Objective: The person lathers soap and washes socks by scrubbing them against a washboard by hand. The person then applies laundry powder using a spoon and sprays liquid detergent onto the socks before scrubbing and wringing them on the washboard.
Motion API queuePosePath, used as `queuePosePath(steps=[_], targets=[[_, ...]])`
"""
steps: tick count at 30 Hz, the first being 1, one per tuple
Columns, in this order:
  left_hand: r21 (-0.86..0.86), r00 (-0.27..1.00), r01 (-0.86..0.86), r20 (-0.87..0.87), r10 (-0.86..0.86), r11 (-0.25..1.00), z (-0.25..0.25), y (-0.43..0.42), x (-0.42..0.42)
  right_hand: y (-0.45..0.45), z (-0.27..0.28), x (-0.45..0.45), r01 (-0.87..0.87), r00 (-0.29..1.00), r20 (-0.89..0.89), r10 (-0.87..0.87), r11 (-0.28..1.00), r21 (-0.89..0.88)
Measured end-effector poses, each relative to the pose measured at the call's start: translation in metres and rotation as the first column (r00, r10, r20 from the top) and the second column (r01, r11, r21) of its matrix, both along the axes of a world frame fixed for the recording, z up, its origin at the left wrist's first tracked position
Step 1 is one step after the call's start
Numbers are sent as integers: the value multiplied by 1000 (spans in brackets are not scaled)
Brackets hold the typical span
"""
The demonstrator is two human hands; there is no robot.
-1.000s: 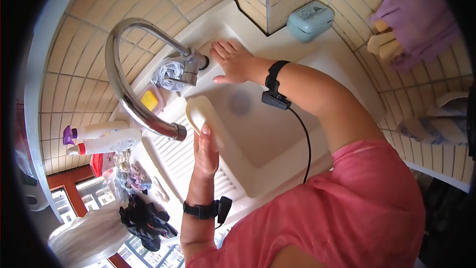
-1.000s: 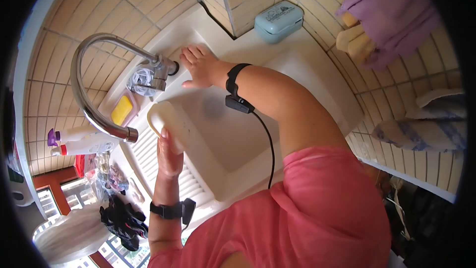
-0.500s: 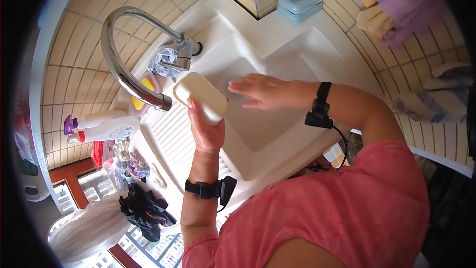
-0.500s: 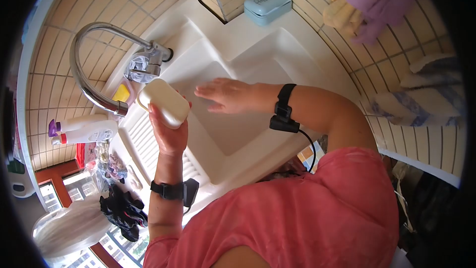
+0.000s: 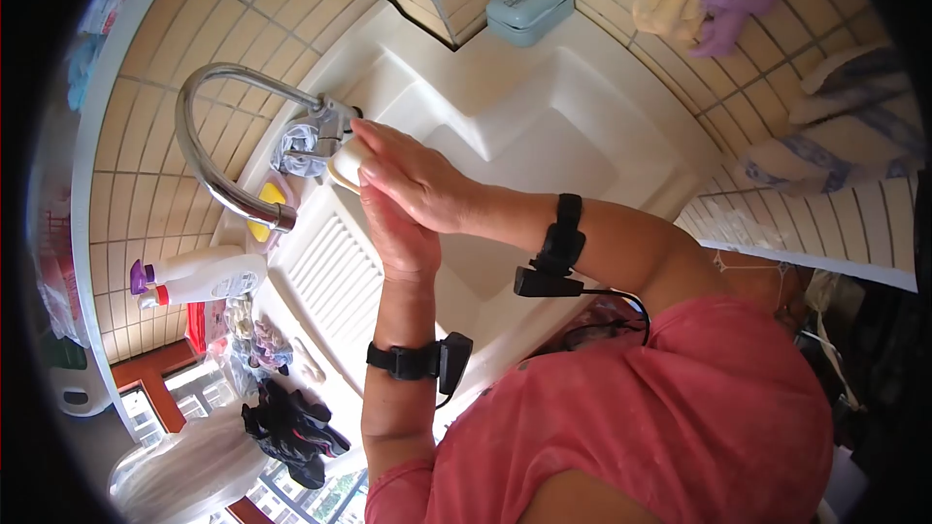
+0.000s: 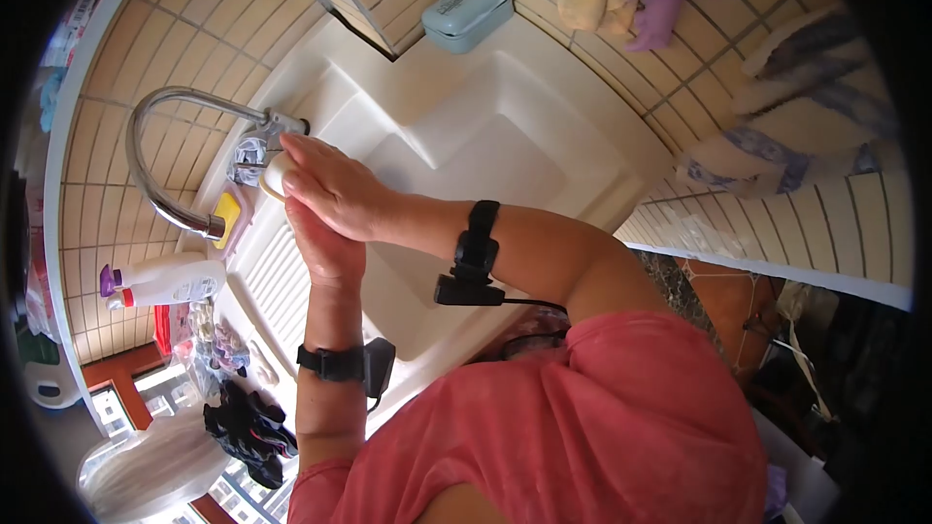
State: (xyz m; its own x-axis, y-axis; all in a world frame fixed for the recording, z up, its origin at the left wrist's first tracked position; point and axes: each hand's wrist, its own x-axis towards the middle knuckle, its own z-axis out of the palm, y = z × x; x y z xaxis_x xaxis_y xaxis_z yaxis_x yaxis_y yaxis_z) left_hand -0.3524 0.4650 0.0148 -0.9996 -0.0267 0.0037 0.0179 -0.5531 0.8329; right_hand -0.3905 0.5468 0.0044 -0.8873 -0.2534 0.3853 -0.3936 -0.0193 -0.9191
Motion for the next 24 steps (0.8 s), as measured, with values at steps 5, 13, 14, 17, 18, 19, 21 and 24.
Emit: queuePosePath(steps=[5, 13, 14, 17, 18, 19, 21, 24], targets=[[-201, 996, 57, 84, -41, 978, -28, -33, -25, 37, -40, 35, -75, 982, 179, 60, 994, 82], [-967, 907, -255, -239, -348, 0, -67, 0, -128, 178, -53, 79, -135, 991, 94, 97, 772, 621], [-946, 877, -312, -253, -409, -84, -73, 9, -144, 197, -55, 78, -14, 1000, -9, 25, 790, 613], [-927, 949, -169, -60, -310, -335, -39, 56, -152, 260, -37, 75, 305, 949, -273, -156, 660, 686], [-918, 946, -159, -36, -323, -362, -38, 64, -158, 278, -34, 76, 363, 930, -325, -172, 570, 737], [-915, 950, -163, -45, -310, -368, -39, 72, -162, 293, -35, 79, 375, 926, -327, -188, 547, 748], [-916, 942, -167, -39, -334, -364, -42, 82, -172, 314, -39, 87, 378, 926, -318, -203, 526, 762], [-917, 936, -192, -64, -347, -350, -54, 87, -186, 332, -45, 98, 312, 950, -283, -134, 479, 820]])
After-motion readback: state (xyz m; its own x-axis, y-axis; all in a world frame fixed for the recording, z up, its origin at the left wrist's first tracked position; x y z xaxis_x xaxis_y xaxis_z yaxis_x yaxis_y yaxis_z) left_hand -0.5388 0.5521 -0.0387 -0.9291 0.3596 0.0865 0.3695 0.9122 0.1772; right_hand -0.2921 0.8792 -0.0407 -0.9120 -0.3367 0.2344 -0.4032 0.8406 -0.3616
